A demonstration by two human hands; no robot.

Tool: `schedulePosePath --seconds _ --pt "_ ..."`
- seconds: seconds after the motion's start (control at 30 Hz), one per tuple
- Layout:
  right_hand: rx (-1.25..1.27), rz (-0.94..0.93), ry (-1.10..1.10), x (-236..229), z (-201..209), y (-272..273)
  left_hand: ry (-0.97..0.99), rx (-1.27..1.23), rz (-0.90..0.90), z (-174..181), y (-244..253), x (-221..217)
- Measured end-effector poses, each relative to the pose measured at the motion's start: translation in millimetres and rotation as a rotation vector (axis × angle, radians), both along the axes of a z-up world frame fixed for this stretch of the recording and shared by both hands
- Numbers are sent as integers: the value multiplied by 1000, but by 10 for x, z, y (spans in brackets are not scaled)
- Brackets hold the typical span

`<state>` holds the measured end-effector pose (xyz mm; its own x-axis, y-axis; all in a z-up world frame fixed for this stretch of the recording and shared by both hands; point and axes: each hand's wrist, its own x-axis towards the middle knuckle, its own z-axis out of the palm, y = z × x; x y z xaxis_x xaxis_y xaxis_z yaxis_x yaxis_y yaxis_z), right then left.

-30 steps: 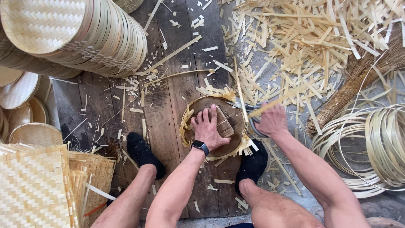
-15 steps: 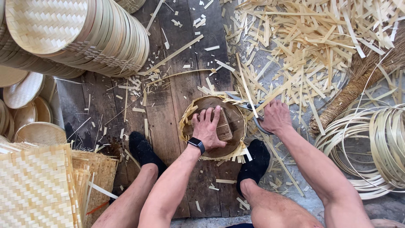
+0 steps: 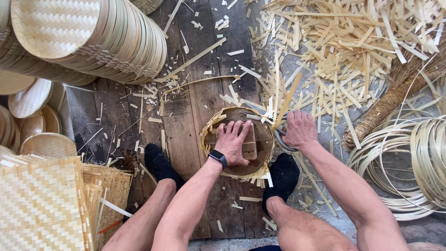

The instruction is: The person constructs a circular bamboo item by placing a woven mat into a frame, trimming the excess bamboo with shears, and securing the pieces with a wooden block and a ring.

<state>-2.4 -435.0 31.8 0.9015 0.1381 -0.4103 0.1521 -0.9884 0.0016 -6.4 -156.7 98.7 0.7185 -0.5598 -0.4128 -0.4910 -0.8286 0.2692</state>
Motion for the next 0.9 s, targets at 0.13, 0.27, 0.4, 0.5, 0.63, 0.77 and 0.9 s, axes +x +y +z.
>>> schedulePosePath --seconds 0.13,0.27,0.4,0.5,0.63,0.77,0.9 --pt "29 -14 139 -20 -162 -238 -53 -16 -94 -17 80 42" --pt "77 -20 42 15 15 -332 -59 -10 -131 -38 110 67" --pt "101 123 -308 17 126 -42 -75 -67 -229 -73 183 98" --pt "98 51 -276 -36 26 -26 -81 -41 -276 -76 208 94" --pt "28 69 -78 29 -226 -177 -151 -63 49 -56 59 -108" --pt "199 -19 105 191 21 -202 -155 -146 802 -128 -194 -419" --pt "107 40 25 219 345 -47 -143 -67 731 -154 -171 -396"
